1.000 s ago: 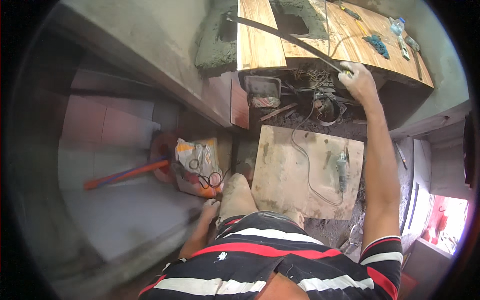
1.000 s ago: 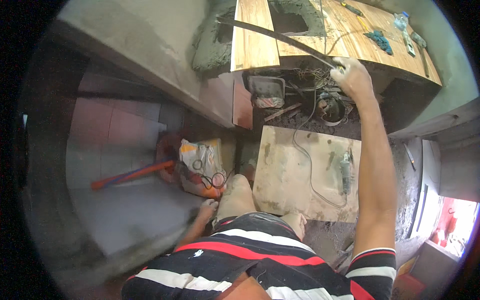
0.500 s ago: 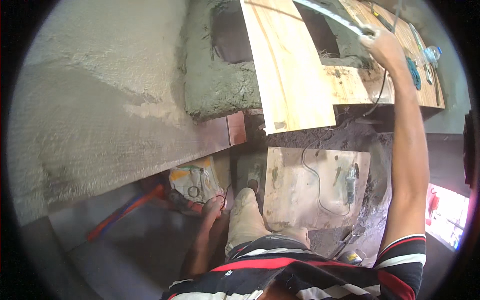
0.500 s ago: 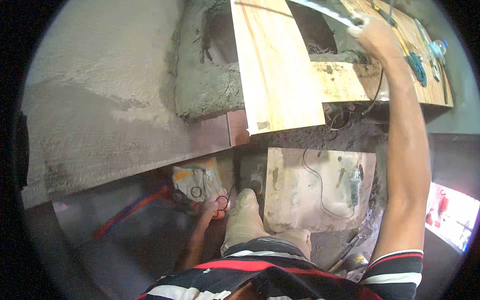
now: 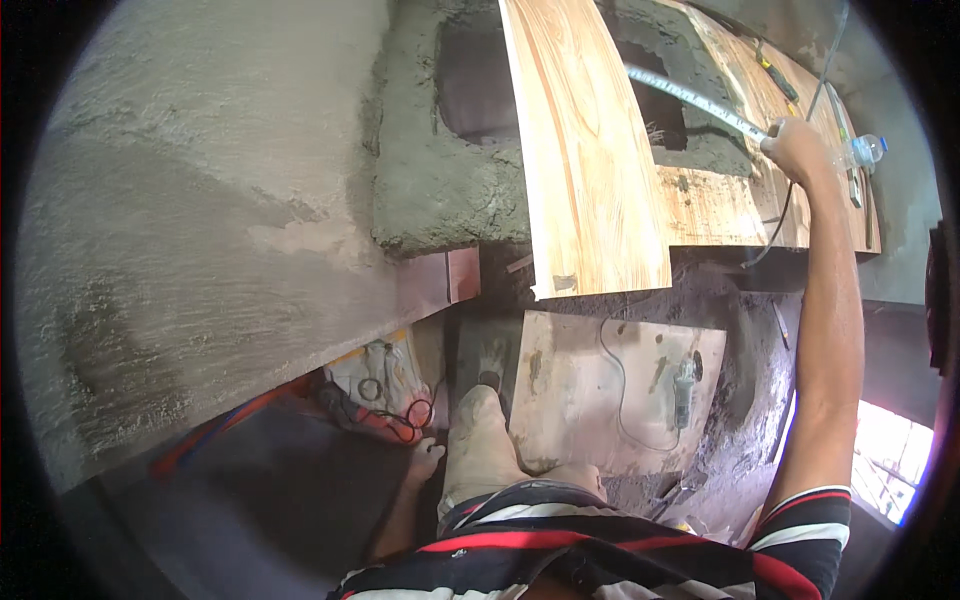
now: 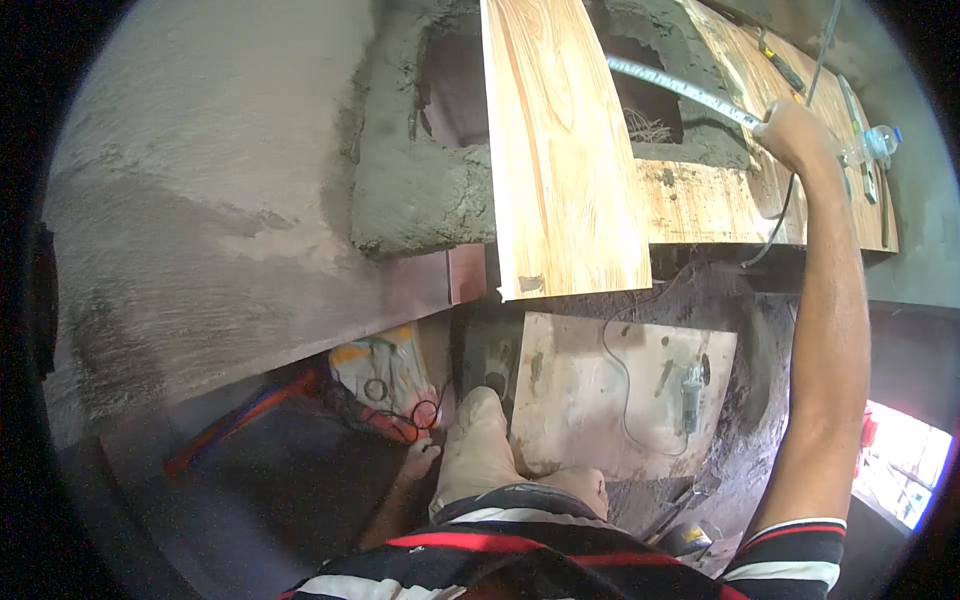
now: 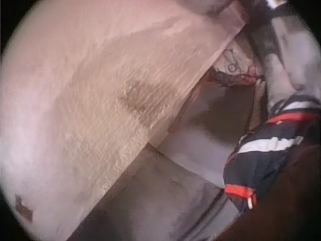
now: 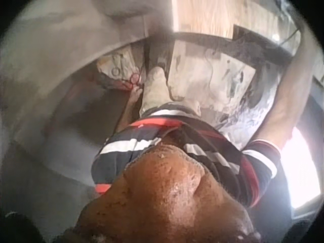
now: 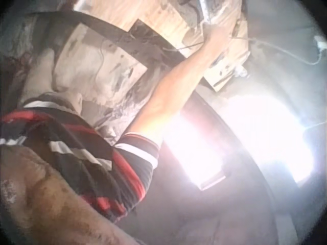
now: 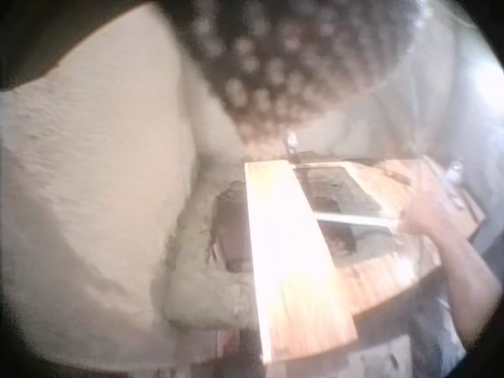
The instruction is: The person measures a tile and a countertop opening using a measuring tape, test-fits the tile in place, and cuts the tile with an angle grinder.
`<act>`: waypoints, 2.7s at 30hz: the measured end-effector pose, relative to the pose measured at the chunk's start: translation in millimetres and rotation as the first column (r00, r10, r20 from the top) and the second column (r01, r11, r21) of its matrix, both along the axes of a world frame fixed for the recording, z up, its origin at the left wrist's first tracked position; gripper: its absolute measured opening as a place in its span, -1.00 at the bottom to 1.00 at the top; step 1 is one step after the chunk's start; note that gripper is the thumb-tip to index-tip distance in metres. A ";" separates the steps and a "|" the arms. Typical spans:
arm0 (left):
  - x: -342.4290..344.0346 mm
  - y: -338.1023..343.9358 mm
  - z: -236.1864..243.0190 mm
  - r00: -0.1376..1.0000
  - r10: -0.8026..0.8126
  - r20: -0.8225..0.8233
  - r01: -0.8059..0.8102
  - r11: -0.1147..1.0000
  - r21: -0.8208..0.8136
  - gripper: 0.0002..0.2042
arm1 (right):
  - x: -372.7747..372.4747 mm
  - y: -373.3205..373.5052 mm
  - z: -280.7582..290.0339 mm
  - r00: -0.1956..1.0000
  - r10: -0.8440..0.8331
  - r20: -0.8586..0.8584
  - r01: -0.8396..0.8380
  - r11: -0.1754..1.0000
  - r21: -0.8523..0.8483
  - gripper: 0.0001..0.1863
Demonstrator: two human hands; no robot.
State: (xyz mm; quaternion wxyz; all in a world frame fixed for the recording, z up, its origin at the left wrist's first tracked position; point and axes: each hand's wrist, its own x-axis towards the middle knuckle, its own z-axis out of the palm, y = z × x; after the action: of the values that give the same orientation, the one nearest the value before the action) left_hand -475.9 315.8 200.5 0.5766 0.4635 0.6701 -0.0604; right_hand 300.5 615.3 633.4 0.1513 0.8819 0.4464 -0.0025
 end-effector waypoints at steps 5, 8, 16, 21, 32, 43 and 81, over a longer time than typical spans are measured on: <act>7.1 8.7 5.8 0.995 0.086 0.050 -0.088 0.995 0.054 -0.38 | -3.8 38.5 -19.7 0.978 0.202 -0.057 -0.203 0.979 -0.010 -0.67; 1.6 11.9 8.0 0.984 0.173 0.051 -0.174 0.985 0.009 -0.39 | -11.6 66.6 -41.4 0.947 0.304 -0.102 -0.301 0.953 0.043 -0.69; -63.1 -25.3 -26.3 0.987 0.160 -0.023 -0.160 0.987 -0.015 -0.41 | 13.1 116.3 -73.1 0.895 0.425 -0.138 -0.389 0.893 0.224 -0.66; -28.2 -14.2 -20.3 0.994 0.004 -0.111 -0.011 0.998 -0.059 -0.39 | -22.9 112.0 -4.8 0.973 0.191 -0.129 -0.196 0.980 -0.024 -0.72; 4.0 17.9 -21.4 0.995 0.103 0.006 -0.102 0.994 -0.046 -0.39 | -40.3 147.3 11.9 0.986 0.094 -0.140 -0.127 0.960 -0.249 -0.67; -8.0 9.1 -28.3 0.997 -0.033 -0.070 0.028 0.998 -0.064 -0.38 | 18.2 128.1 -101.3 0.839 0.413 -0.354 -0.361 0.910 0.206 -0.55; 8.7 30.4 -20.6 0.993 0.107 -0.041 -0.110 0.989 -0.097 -0.36 | 41.2 155.5 -138.0 0.745 0.624 -0.234 -0.495 0.753 0.434 -0.54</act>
State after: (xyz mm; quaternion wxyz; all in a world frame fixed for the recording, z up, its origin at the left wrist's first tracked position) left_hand -467.2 346.2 179.8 0.5893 0.3959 0.7007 -0.0705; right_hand 341.6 770.9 495.4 -0.0973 0.6992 0.7071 -0.0418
